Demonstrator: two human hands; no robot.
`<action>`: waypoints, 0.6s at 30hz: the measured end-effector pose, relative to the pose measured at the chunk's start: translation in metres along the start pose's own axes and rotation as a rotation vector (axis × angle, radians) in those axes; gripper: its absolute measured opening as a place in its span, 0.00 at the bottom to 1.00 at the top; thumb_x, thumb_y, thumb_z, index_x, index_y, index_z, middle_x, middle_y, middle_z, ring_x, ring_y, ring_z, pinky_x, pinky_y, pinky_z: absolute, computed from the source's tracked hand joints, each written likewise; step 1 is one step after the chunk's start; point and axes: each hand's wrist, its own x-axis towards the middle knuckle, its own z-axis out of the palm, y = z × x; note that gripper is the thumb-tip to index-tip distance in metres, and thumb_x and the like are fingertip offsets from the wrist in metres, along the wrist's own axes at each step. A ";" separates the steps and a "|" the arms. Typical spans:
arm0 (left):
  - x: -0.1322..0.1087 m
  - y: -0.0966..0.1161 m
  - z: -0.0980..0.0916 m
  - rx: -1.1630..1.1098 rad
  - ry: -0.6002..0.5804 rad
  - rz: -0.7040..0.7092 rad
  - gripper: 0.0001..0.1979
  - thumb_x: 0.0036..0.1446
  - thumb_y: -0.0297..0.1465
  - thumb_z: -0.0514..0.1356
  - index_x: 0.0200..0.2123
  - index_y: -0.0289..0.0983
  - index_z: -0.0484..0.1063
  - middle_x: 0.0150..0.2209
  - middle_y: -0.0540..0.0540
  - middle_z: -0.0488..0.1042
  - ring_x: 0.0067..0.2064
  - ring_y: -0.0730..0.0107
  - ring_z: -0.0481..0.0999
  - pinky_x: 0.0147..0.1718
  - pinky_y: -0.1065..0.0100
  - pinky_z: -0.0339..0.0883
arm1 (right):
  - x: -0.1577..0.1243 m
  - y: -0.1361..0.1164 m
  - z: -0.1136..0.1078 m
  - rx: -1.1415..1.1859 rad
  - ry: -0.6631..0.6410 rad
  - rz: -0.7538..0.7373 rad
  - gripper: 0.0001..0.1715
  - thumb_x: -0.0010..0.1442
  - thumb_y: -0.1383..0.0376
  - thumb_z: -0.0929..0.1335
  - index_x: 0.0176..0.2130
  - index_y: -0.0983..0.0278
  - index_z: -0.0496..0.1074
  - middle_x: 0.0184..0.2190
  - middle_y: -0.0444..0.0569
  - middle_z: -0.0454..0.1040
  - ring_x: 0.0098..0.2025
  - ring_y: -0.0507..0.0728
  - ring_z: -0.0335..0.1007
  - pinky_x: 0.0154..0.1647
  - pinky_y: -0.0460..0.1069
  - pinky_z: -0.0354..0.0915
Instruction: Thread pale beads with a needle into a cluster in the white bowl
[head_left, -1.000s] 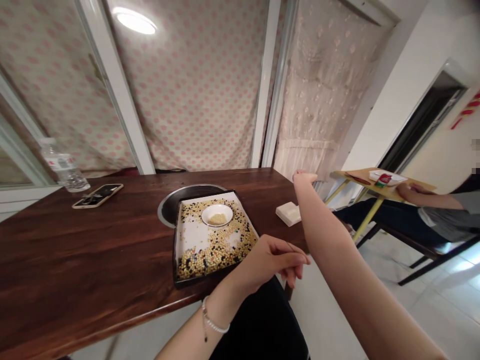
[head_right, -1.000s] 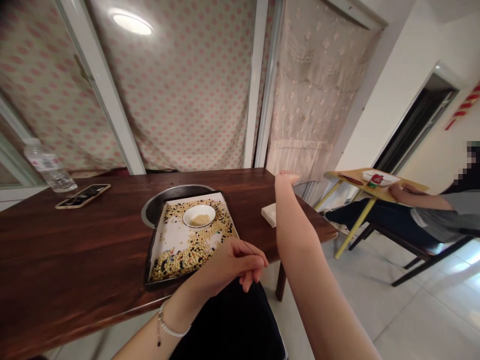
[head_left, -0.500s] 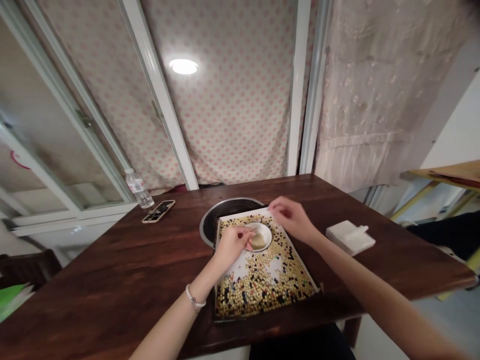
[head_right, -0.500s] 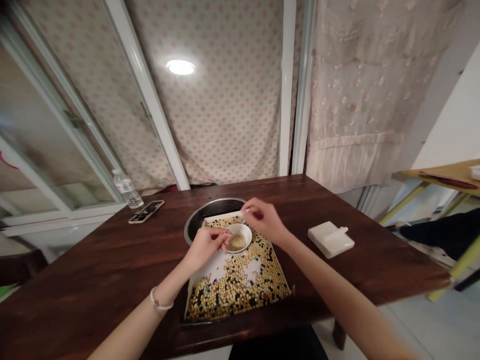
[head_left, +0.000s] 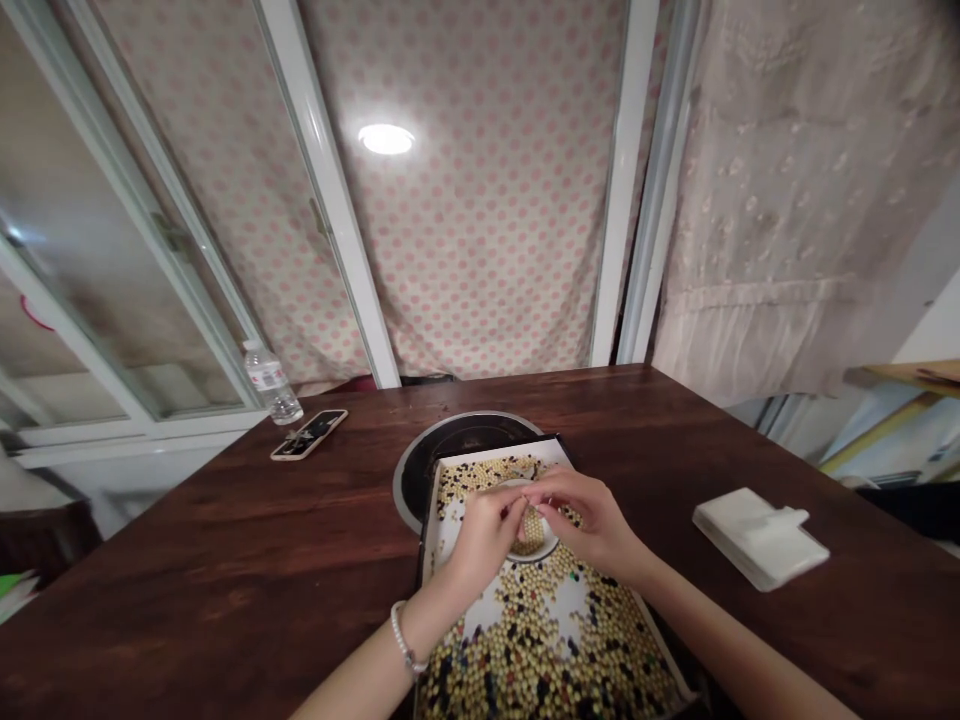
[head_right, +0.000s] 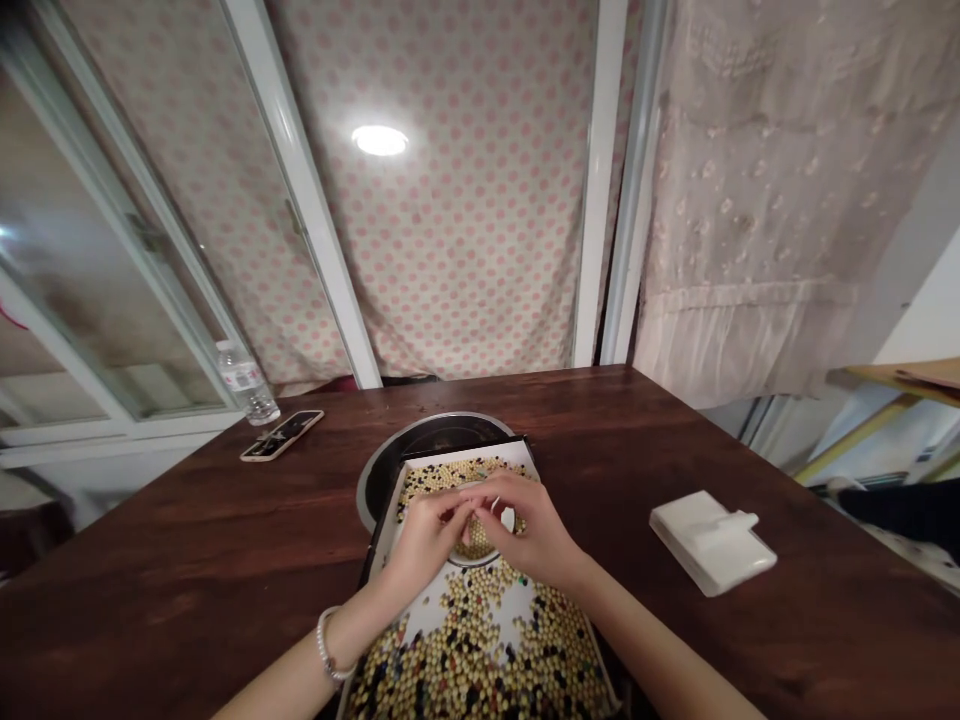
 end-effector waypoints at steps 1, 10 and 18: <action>-0.001 -0.001 0.001 -0.012 -0.002 0.009 0.16 0.62 0.30 0.49 0.29 0.34 0.74 0.19 0.50 0.70 0.22 0.73 0.69 0.26 0.73 0.61 | 0.001 0.001 0.000 -0.012 -0.021 -0.007 0.13 0.57 0.72 0.64 0.41 0.61 0.73 0.33 0.48 0.74 0.34 0.53 0.69 0.35 0.50 0.67; -0.006 -0.014 0.003 -0.027 -0.048 0.035 0.16 0.62 0.29 0.48 0.30 0.35 0.74 0.18 0.51 0.69 0.21 0.75 0.69 0.26 0.72 0.62 | -0.013 0.013 0.002 -0.103 -0.117 -0.066 0.15 0.55 0.74 0.66 0.40 0.60 0.74 0.36 0.50 0.72 0.38 0.54 0.70 0.38 0.52 0.69; -0.008 -0.023 0.010 -0.007 -0.061 0.106 0.12 0.62 0.29 0.50 0.39 0.38 0.74 0.19 0.52 0.69 0.23 0.73 0.70 0.26 0.71 0.63 | -0.025 0.023 -0.003 -0.177 -0.035 -0.014 0.16 0.58 0.72 0.65 0.45 0.58 0.73 0.33 0.49 0.71 0.34 0.53 0.69 0.32 0.49 0.67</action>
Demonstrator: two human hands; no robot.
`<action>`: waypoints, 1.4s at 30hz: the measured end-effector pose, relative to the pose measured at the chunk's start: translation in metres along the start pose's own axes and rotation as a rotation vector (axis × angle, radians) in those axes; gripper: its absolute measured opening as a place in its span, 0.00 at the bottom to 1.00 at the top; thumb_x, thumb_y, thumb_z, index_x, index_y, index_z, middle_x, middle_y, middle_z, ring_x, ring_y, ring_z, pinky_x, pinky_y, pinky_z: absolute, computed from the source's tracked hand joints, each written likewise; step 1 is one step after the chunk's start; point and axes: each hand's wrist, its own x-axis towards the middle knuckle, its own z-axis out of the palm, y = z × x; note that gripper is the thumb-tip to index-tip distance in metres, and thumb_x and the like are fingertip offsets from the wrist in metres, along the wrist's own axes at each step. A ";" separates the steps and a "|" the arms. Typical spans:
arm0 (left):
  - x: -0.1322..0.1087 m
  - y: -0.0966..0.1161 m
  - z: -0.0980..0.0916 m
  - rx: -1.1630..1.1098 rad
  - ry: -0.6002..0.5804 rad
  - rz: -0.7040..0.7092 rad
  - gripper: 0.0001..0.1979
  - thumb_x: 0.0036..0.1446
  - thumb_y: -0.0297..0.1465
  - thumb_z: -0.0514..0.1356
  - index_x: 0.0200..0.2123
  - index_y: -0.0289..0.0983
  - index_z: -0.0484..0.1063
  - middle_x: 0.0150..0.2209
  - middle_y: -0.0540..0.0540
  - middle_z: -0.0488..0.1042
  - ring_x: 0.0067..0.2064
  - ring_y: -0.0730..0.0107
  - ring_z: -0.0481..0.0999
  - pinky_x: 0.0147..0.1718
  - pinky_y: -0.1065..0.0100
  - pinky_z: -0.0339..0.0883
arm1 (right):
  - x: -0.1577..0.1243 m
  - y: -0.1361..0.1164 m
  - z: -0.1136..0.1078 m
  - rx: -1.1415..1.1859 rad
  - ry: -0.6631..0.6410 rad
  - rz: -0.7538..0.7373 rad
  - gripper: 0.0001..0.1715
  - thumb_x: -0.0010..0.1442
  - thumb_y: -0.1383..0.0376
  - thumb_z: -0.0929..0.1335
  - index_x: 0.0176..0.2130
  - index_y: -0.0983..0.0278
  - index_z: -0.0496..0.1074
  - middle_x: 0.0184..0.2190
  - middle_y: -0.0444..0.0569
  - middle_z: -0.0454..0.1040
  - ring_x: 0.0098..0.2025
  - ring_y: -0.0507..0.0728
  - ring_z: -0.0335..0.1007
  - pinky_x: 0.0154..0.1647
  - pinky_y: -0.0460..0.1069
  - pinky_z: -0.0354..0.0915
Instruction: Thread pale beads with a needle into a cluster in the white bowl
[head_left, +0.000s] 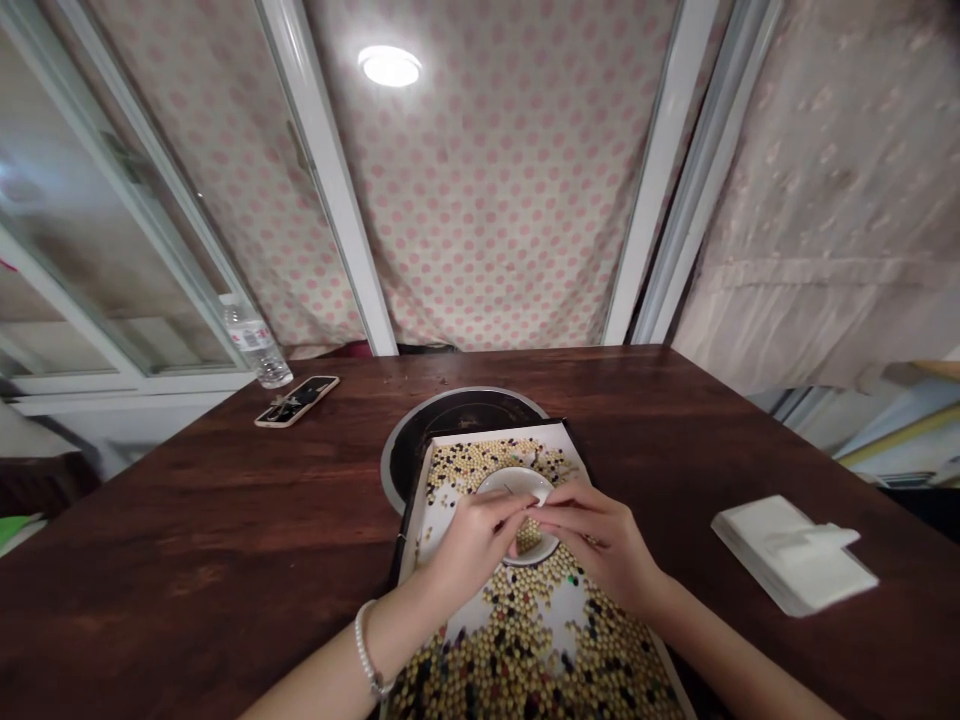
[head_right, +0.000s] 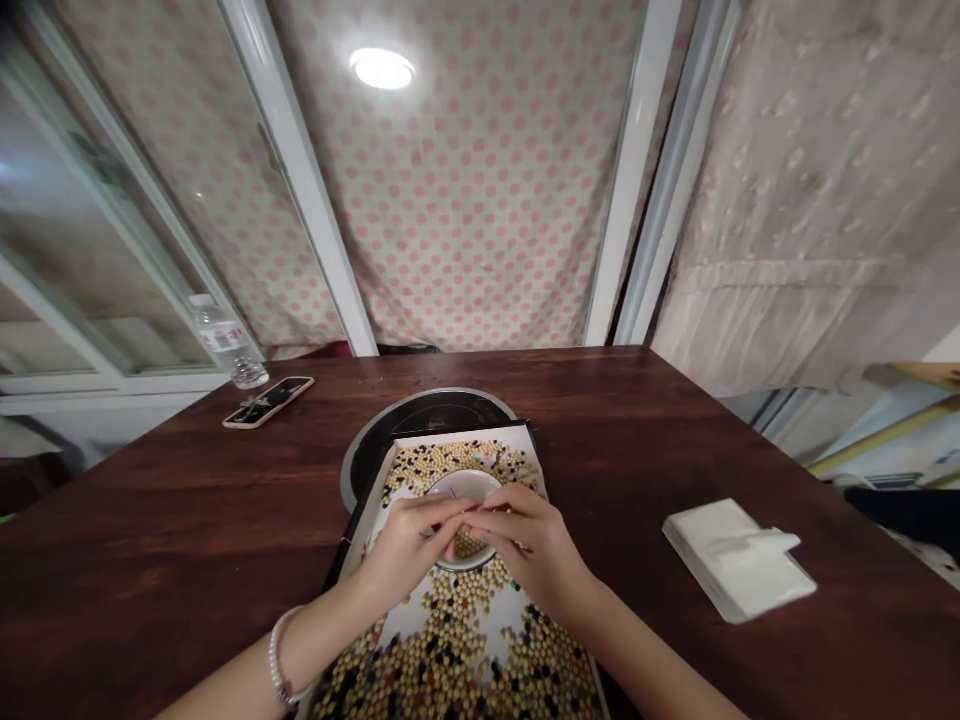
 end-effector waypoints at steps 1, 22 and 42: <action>0.000 -0.001 0.001 -0.008 0.000 0.006 0.12 0.62 0.29 0.50 0.40 0.38 0.74 0.20 0.52 0.70 0.23 0.74 0.70 0.26 0.72 0.64 | -0.001 0.001 0.000 -0.016 -0.012 -0.014 0.17 0.58 0.72 0.66 0.45 0.57 0.73 0.33 0.49 0.70 0.34 0.53 0.68 0.31 0.49 0.67; -0.004 0.000 0.001 -0.043 0.000 -0.013 0.14 0.62 0.30 0.50 0.46 0.35 0.72 0.22 0.48 0.72 0.24 0.72 0.71 0.27 0.69 0.68 | -0.004 -0.007 -0.004 -0.049 0.019 -0.171 0.22 0.56 0.75 0.66 0.50 0.59 0.69 0.25 0.45 0.68 0.26 0.51 0.60 0.25 0.48 0.60; -0.001 -0.006 0.000 0.090 0.184 0.128 0.13 0.60 0.26 0.52 0.45 0.37 0.73 0.34 0.45 0.78 0.33 0.69 0.77 0.32 0.68 0.72 | -0.002 0.002 -0.003 0.045 -0.065 -0.033 0.15 0.58 0.71 0.66 0.45 0.60 0.74 0.21 0.44 0.72 0.21 0.49 0.63 0.22 0.44 0.59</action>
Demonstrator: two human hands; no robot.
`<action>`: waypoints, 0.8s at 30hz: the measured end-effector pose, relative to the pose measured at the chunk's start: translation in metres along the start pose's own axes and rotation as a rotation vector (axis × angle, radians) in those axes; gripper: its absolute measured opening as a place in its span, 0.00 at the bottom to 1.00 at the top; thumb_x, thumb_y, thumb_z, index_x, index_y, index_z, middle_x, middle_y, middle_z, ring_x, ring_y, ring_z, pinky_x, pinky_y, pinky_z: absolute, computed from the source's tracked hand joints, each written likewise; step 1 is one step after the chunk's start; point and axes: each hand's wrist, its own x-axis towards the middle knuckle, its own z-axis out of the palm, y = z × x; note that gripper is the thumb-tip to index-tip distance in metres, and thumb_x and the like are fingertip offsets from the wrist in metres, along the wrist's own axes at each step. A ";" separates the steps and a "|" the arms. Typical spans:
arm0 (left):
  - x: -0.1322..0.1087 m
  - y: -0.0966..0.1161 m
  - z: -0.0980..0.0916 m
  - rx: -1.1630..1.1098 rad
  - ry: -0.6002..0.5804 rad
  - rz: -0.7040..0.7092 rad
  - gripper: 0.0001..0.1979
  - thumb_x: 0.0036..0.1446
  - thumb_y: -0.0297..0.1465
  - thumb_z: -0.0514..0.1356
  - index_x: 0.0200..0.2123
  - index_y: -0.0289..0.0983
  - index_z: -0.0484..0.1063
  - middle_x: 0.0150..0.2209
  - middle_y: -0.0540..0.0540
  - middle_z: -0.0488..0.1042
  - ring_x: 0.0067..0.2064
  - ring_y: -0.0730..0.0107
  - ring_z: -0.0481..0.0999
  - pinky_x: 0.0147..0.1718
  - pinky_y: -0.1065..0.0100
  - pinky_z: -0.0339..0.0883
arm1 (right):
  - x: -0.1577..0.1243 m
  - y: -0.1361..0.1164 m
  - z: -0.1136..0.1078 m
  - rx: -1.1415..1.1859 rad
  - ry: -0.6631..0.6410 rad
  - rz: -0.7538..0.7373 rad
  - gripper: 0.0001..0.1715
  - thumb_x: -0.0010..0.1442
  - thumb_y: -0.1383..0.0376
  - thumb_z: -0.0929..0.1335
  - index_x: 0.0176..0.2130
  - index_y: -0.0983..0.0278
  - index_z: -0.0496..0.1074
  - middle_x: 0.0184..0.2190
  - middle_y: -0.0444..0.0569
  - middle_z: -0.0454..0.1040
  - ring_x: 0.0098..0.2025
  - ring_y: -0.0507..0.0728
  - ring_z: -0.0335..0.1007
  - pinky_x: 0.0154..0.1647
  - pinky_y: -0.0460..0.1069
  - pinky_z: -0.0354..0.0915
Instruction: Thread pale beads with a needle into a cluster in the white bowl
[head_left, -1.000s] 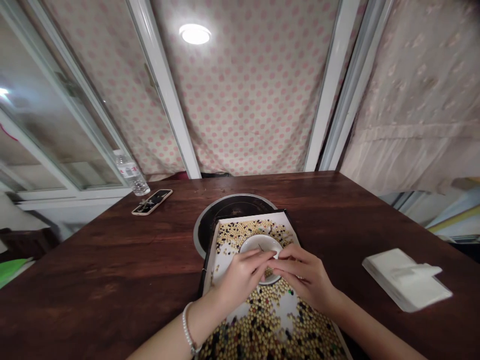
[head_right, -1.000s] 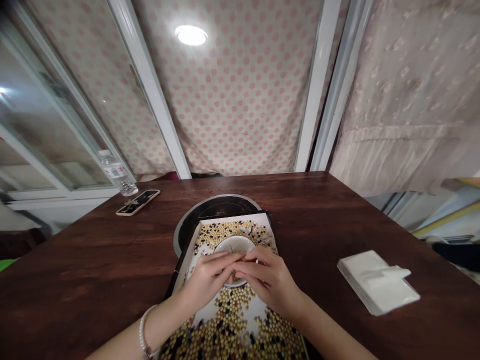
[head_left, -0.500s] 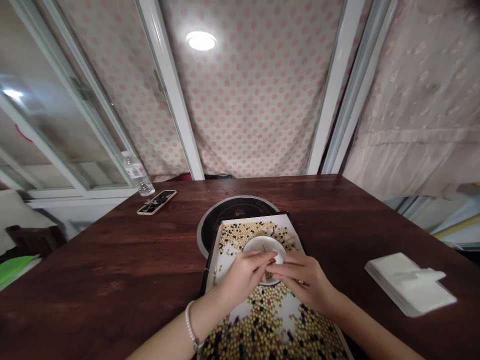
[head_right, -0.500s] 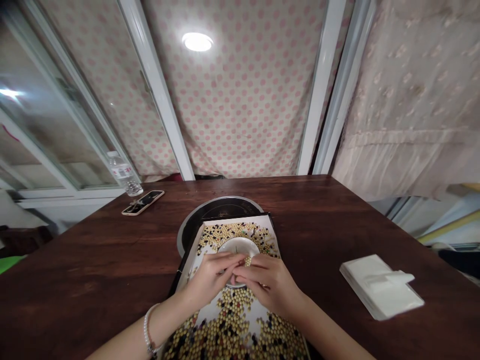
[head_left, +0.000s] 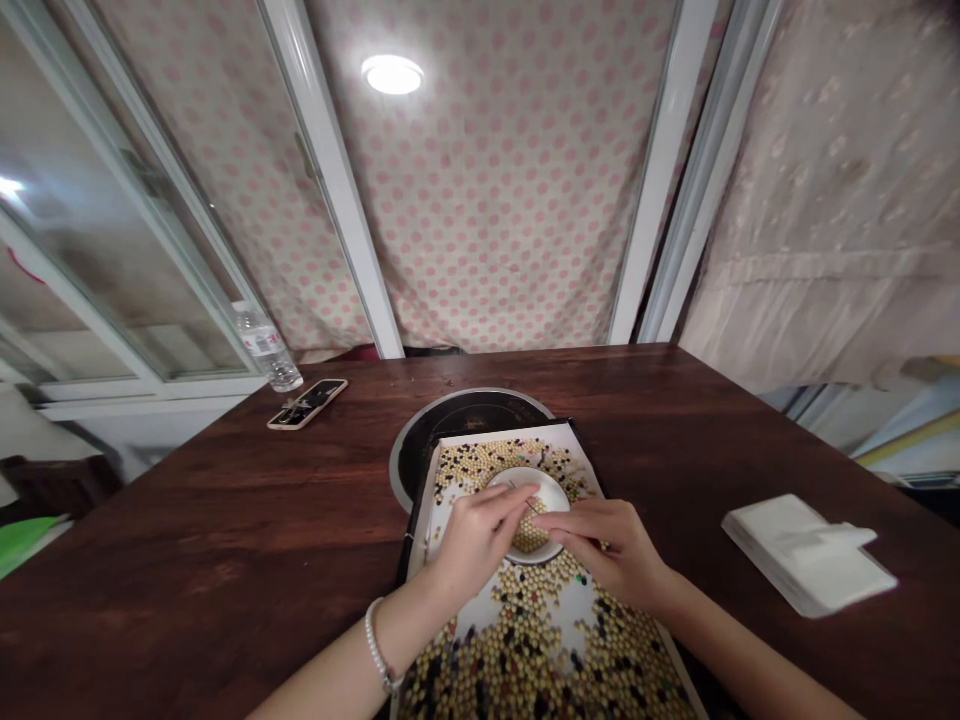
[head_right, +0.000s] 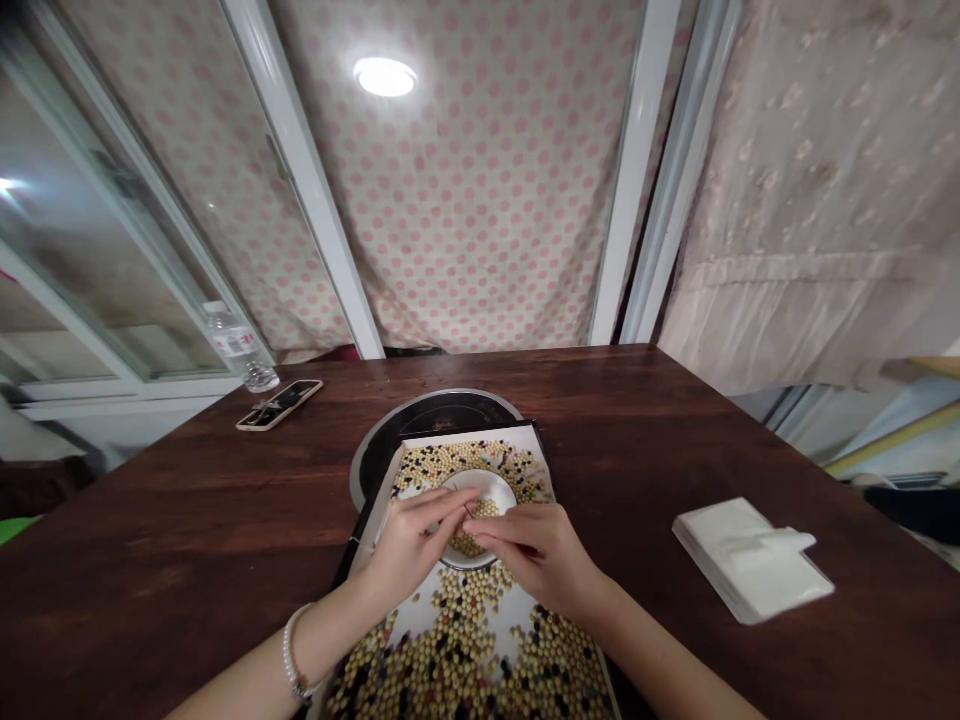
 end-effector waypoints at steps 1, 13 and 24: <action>-0.001 0.000 0.000 0.006 -0.036 0.025 0.13 0.60 0.26 0.52 0.45 0.38 0.72 0.33 0.45 0.77 0.32 0.70 0.77 0.31 0.68 0.71 | 0.000 0.001 0.000 -0.008 -0.002 0.001 0.15 0.58 0.71 0.66 0.45 0.60 0.73 0.22 0.44 0.73 0.22 0.49 0.64 0.23 0.44 0.60; 0.001 0.001 0.000 -0.041 -0.113 -0.035 0.12 0.61 0.26 0.50 0.40 0.36 0.73 0.25 0.48 0.72 0.28 0.71 0.72 0.29 0.70 0.66 | 0.001 -0.005 0.001 0.065 0.074 -0.034 0.18 0.57 0.75 0.66 0.46 0.61 0.72 0.37 0.50 0.76 0.38 0.52 0.73 0.38 0.47 0.70; 0.001 0.003 -0.001 -0.012 -0.132 -0.025 0.12 0.61 0.26 0.49 0.39 0.36 0.73 0.24 0.50 0.70 0.27 0.72 0.70 0.28 0.70 0.63 | -0.003 0.000 0.001 -0.094 0.103 -0.111 0.20 0.56 0.79 0.66 0.46 0.63 0.72 0.37 0.51 0.76 0.38 0.52 0.73 0.37 0.46 0.71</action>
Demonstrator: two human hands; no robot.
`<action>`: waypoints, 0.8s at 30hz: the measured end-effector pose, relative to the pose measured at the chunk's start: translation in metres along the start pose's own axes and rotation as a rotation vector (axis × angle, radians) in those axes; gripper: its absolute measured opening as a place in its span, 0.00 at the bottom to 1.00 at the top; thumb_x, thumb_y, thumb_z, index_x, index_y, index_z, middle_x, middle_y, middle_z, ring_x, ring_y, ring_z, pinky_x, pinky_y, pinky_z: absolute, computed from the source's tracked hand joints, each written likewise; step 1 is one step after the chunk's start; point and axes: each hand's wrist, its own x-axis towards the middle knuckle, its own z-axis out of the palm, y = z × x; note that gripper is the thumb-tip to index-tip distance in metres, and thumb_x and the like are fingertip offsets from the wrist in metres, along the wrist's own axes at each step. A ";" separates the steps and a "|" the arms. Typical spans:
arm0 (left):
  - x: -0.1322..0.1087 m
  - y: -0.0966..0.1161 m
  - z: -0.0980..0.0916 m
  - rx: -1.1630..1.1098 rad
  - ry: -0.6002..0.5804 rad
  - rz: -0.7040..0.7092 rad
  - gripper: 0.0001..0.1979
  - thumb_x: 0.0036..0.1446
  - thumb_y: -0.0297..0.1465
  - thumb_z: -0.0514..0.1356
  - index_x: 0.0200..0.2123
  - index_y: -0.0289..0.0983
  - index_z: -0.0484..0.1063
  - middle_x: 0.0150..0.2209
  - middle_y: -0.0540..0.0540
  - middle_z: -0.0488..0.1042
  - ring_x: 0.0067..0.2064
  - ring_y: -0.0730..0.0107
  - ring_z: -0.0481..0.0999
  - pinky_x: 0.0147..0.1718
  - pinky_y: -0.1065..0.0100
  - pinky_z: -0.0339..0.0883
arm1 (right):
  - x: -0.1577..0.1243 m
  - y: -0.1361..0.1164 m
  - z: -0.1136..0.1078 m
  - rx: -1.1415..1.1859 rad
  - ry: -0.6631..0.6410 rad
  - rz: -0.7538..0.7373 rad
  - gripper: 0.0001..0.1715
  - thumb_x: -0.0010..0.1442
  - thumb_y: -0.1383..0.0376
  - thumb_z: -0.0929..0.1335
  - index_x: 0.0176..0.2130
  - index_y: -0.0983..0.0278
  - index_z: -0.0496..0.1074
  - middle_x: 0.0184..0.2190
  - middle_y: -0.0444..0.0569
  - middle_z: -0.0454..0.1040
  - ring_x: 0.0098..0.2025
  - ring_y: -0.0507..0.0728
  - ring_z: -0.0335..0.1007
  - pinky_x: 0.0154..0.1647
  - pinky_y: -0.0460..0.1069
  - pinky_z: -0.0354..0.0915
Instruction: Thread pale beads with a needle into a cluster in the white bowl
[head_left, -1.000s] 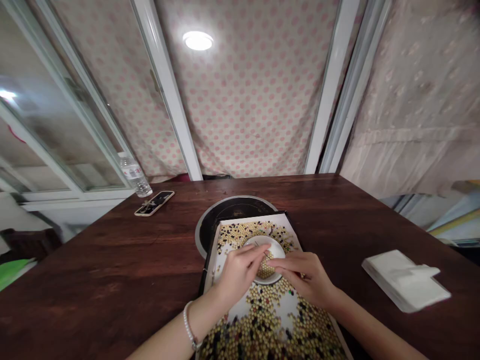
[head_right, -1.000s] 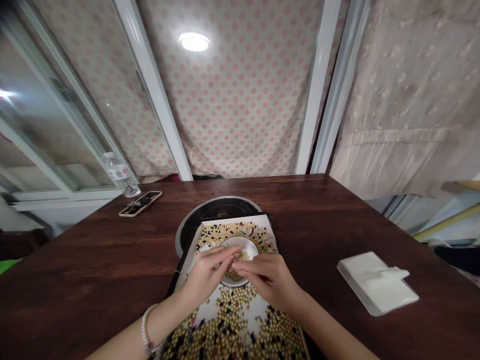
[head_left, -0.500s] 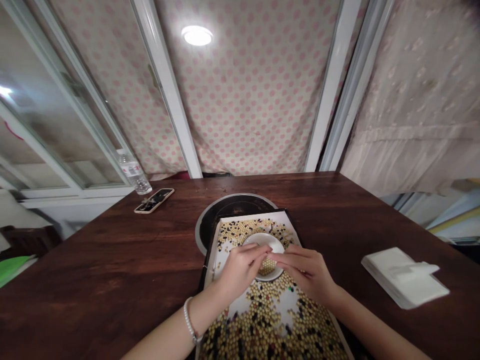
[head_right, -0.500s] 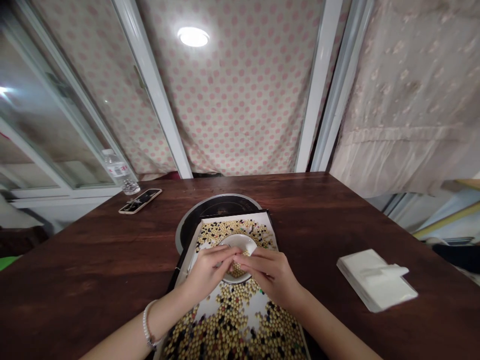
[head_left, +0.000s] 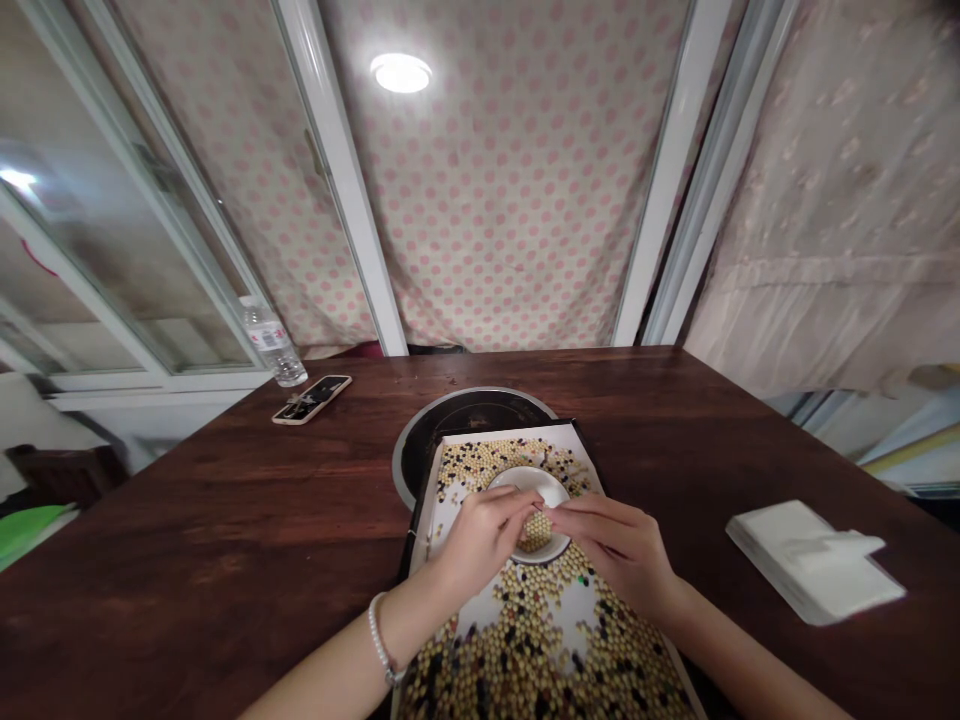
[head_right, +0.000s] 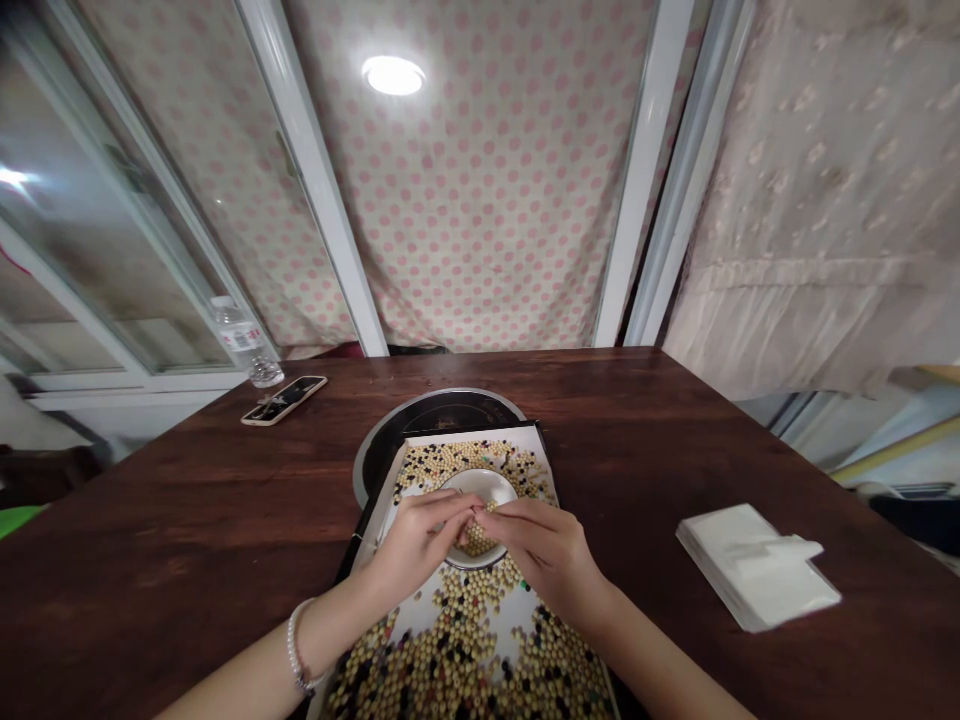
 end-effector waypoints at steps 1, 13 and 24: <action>0.000 0.000 0.000 0.001 0.002 0.000 0.12 0.61 0.26 0.49 0.39 0.36 0.73 0.25 0.50 0.70 0.28 0.72 0.70 0.28 0.70 0.63 | 0.000 0.000 0.000 -0.003 -0.006 -0.007 0.19 0.55 0.79 0.66 0.45 0.63 0.73 0.37 0.51 0.75 0.38 0.52 0.73 0.37 0.46 0.72; -0.001 -0.003 0.002 0.000 -0.008 0.045 0.13 0.61 0.24 0.48 0.36 0.35 0.73 0.28 0.46 0.73 0.29 0.70 0.72 0.28 0.69 0.65 | -0.003 0.001 0.001 0.020 -0.040 -0.071 0.21 0.55 0.79 0.66 0.46 0.61 0.72 0.40 0.50 0.77 0.42 0.52 0.74 0.43 0.47 0.73; 0.000 -0.001 0.001 0.005 -0.014 0.023 0.14 0.60 0.24 0.48 0.39 0.35 0.74 0.29 0.45 0.74 0.30 0.69 0.73 0.28 0.68 0.66 | -0.004 0.000 -0.001 -0.015 -0.030 -0.035 0.26 0.57 0.76 0.66 0.51 0.55 0.69 0.41 0.47 0.77 0.41 0.53 0.75 0.41 0.49 0.74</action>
